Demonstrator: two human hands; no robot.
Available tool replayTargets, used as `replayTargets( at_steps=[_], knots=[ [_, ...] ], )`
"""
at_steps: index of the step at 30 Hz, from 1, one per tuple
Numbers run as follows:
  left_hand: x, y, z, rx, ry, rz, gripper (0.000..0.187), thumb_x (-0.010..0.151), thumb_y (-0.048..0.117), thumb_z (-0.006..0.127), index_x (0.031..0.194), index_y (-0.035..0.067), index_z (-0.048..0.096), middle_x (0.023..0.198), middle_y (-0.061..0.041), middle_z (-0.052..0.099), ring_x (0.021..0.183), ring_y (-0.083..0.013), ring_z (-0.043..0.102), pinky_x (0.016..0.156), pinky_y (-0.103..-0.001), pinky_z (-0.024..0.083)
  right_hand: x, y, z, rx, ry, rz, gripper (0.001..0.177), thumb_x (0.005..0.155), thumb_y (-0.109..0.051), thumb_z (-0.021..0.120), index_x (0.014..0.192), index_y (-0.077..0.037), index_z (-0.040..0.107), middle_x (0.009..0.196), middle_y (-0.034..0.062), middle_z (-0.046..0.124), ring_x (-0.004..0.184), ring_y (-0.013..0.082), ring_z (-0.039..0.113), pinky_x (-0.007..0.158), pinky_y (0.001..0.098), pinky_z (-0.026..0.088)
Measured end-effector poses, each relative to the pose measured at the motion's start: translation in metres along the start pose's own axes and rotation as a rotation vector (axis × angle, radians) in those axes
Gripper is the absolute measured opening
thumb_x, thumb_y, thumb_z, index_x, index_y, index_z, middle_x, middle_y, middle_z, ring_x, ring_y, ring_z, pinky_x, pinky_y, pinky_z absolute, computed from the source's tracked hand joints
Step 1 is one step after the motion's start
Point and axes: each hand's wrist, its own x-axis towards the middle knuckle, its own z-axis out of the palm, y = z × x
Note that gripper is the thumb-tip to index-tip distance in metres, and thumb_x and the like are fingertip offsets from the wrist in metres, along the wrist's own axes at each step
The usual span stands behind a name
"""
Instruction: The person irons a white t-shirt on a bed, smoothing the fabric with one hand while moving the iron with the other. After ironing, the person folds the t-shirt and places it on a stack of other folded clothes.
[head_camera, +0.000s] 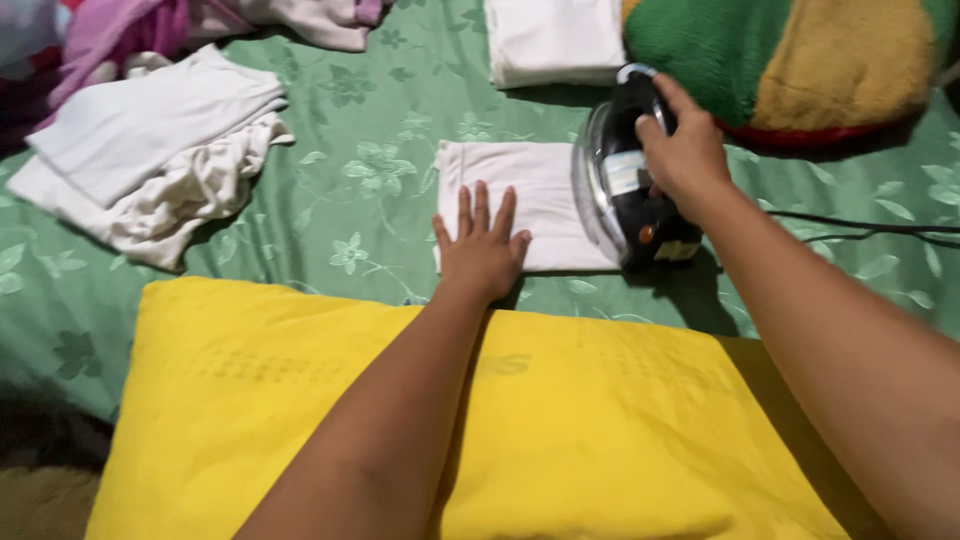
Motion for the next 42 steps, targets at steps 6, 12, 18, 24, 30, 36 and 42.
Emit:
replayTargets(
  at_steps=[6, 12, 18, 24, 30, 36, 42],
  knots=[
    [0.001, 0.0, 0.003, 0.015, 0.013, 0.005, 0.069, 0.104, 0.054, 0.028, 0.164, 0.03, 0.006, 0.172, -0.009, -0.005, 0.158, -0.031, -0.012, 0.12, -0.068, -0.003, -0.049, -0.008, -0.018, -0.006, -0.048, 0.044, 0.06, 0.096, -0.023, 0.06, 0.155, -0.03, 0.048, 0.089, 0.0109, 0.07, 0.053, 0.02, 0.061, 0.047, 0.0369, 0.052],
    [0.003, 0.0, 0.005, 0.038, 0.008, 0.005, 0.069, 0.104, 0.054, 0.026, 0.164, 0.03, 0.004, 0.172, -0.01, -0.007, 0.157, -0.0315, -0.013, 0.119, -0.067, -0.004, -0.02, -0.007, -0.003, -0.001, 0.002, -0.019, 0.06, 0.096, -0.024, 0.06, 0.154, -0.028, 0.048, 0.102, 0.0089, 0.071, 0.06, 0.0169, 0.065, 0.047, 0.036, 0.055],
    [0.0, 0.002, -0.004, 0.032, -0.031, -0.008, 0.07, 0.103, 0.055, 0.027, 0.164, 0.032, 0.003, 0.172, -0.008, -0.007, 0.157, -0.0305, -0.013, 0.12, -0.066, -0.004, 0.006, -0.009, 0.002, 0.064, -0.049, -0.022, 0.057, 0.097, -0.024, 0.06, 0.153, -0.029, 0.049, 0.099, 0.0056, 0.068, 0.053, 0.0164, 0.06, 0.044, 0.0354, 0.052],
    [0.002, -0.004, 0.005, -0.036, 0.066, -0.01, 0.065, 0.103, 0.05, 0.03, 0.163, 0.03, 0.014, 0.172, -0.008, 0.002, 0.158, -0.0294, -0.005, 0.119, -0.068, -0.004, -0.04, -0.015, -0.006, 0.167, -0.183, 0.03, 0.058, 0.096, -0.024, 0.063, 0.152, -0.032, 0.053, 0.076, 0.0066, 0.063, 0.042, 0.0151, 0.048, 0.04, 0.0345, 0.045],
    [0.01, -0.01, 0.019, -0.039, 0.2, -0.038, 0.062, 0.103, 0.043, 0.036, 0.16, 0.022, 0.023, 0.17, -0.01, 0.012, 0.157, -0.0294, 0.003, 0.117, -0.072, -0.006, -0.051, -0.038, 0.018, 0.058, -0.175, -0.014, 0.058, 0.097, -0.026, 0.061, 0.153, -0.034, 0.049, 0.081, 0.0074, 0.069, 0.045, 0.0179, 0.055, 0.044, 0.0361, 0.05],
    [0.001, -0.021, 0.016, -0.038, 0.275, -0.1, 0.061, 0.104, 0.039, 0.04, 0.158, 0.015, 0.027, 0.168, -0.015, 0.017, 0.156, -0.0337, 0.007, 0.112, -0.077, -0.008, -0.008, -0.051, 0.054, -0.025, -0.106, -0.055, 0.058, 0.097, -0.028, 0.06, 0.153, -0.034, 0.047, 0.099, 0.0087, 0.071, 0.061, 0.019, 0.067, 0.051, 0.0374, 0.057],
    [-0.01, -0.033, -0.006, -0.036, 0.236, -0.368, 0.07, 0.096, 0.048, 0.051, 0.152, 0.01, 0.036, 0.164, -0.016, 0.023, 0.154, -0.0328, 0.003, 0.114, -0.071, -0.002, -0.027, -0.056, 0.046, 0.043, -0.153, -0.029, 0.058, 0.097, -0.026, 0.059, 0.153, -0.033, 0.046, 0.096, 0.0087, 0.071, 0.054, 0.0197, 0.061, 0.048, 0.0382, 0.054]
  ],
)
